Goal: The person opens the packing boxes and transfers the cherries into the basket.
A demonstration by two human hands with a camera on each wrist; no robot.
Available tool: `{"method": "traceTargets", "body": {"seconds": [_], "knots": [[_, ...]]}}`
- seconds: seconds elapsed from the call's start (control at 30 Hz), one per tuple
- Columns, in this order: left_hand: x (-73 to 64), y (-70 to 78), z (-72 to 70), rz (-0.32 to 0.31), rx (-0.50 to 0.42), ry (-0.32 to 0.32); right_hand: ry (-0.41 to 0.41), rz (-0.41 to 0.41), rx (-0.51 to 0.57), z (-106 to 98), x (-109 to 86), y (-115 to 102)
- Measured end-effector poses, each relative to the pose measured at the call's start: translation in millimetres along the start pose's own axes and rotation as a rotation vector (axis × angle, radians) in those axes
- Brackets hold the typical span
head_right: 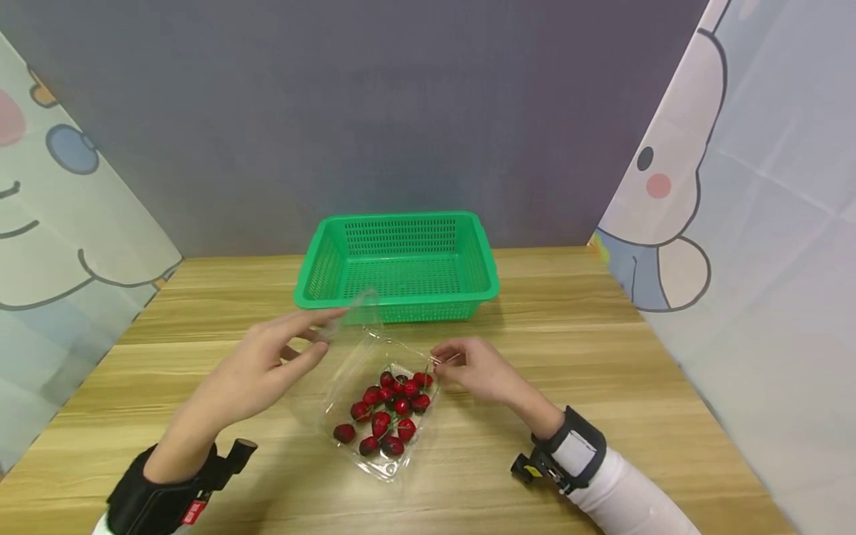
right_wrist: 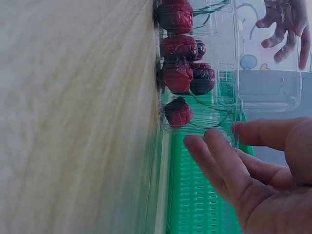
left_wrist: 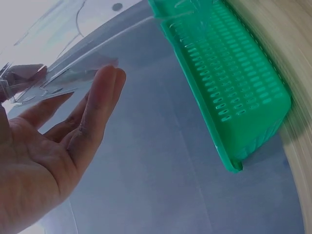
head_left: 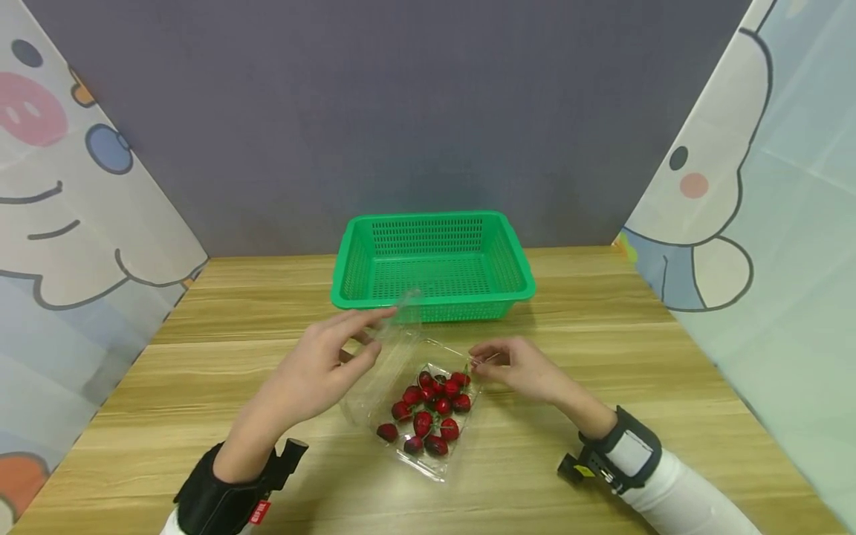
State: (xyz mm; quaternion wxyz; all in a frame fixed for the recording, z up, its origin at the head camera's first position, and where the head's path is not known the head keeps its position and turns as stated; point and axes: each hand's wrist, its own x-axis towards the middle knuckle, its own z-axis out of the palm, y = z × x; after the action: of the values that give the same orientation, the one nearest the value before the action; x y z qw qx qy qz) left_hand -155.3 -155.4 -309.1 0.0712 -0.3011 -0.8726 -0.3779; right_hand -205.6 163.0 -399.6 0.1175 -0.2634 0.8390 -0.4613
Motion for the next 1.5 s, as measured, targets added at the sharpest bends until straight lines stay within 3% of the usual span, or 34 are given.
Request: {"method": "traceTargets", "body": {"seconds": [0.63, 1.03, 1.5], "knots": [[-9.1, -5.4, -22.3, -0.131, 0.124, -0.039, 0.038, 0.008, 0.021, 0, 2.2, 1], [-11.6, -7.1, -32.1, -0.210, 0.148, -0.046, 0.066, -0.019, -0.046, 0, 2.6, 1], [-16.5, -18.4, -36.9, -0.275, 0.289, -0.204, 0.065, -0.017, -0.091, -1, 3.1, -1]]}}
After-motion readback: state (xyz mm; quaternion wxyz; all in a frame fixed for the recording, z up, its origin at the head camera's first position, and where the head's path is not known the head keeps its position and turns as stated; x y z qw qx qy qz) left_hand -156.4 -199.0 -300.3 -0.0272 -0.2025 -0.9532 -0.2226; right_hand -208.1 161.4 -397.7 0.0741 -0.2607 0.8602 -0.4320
